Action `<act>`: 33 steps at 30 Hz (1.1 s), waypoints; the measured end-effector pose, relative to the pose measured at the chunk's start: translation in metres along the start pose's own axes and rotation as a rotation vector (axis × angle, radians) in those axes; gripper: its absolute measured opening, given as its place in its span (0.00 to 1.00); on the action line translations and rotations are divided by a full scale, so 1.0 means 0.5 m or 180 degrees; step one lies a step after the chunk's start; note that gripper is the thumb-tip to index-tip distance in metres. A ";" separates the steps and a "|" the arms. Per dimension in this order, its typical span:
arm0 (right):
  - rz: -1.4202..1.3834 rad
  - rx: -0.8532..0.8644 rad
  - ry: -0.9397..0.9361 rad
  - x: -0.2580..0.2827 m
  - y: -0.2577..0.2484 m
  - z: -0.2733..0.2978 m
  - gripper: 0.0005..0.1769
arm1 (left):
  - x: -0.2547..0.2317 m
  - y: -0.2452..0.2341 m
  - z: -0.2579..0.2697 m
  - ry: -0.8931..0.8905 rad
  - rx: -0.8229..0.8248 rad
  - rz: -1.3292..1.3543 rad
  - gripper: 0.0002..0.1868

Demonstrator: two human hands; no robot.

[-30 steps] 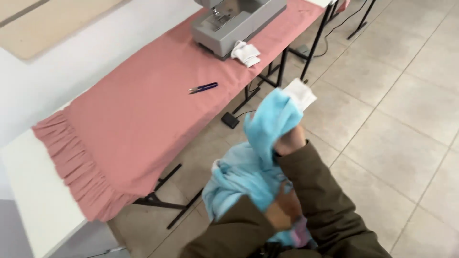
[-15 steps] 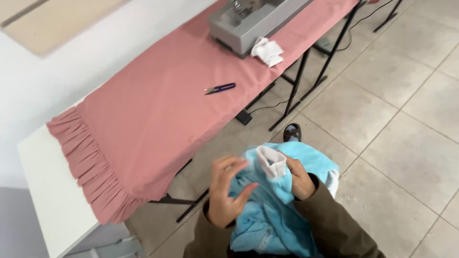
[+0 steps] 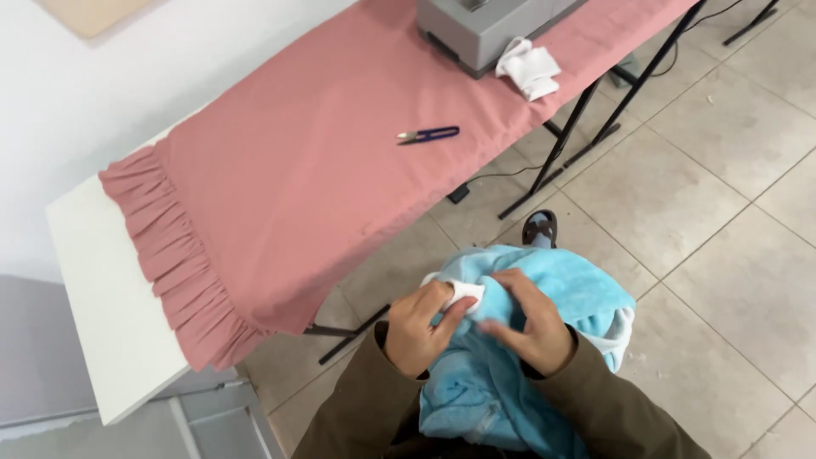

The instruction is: The person uses a seam ripper to carefully remove white stitching from the edge of a light blue fabric item. They hold the fabric taut with one hand while using the tool with the other to cut the threads, then pull the loose threads away from the material.

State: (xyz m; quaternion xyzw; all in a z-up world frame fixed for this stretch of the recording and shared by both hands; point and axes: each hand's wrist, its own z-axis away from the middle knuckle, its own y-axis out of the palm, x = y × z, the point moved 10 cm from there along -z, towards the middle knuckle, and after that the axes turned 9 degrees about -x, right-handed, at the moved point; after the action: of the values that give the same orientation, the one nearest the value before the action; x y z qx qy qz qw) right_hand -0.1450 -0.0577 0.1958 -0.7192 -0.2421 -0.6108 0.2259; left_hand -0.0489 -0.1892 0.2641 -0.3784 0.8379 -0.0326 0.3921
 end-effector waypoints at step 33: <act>0.0692 -0.0705 -0.0493 -0.024 0.020 0.038 0.08 | 0.073 0.044 0.087 -0.1794 -0.0422 0.1165 0.12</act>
State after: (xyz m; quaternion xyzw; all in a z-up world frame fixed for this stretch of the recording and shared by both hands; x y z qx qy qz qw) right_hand -0.1259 -0.0544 0.1808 -0.8066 -0.1107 -0.5485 0.1906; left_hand -0.0475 -0.1872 0.2032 -0.2405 0.7509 0.1987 0.5821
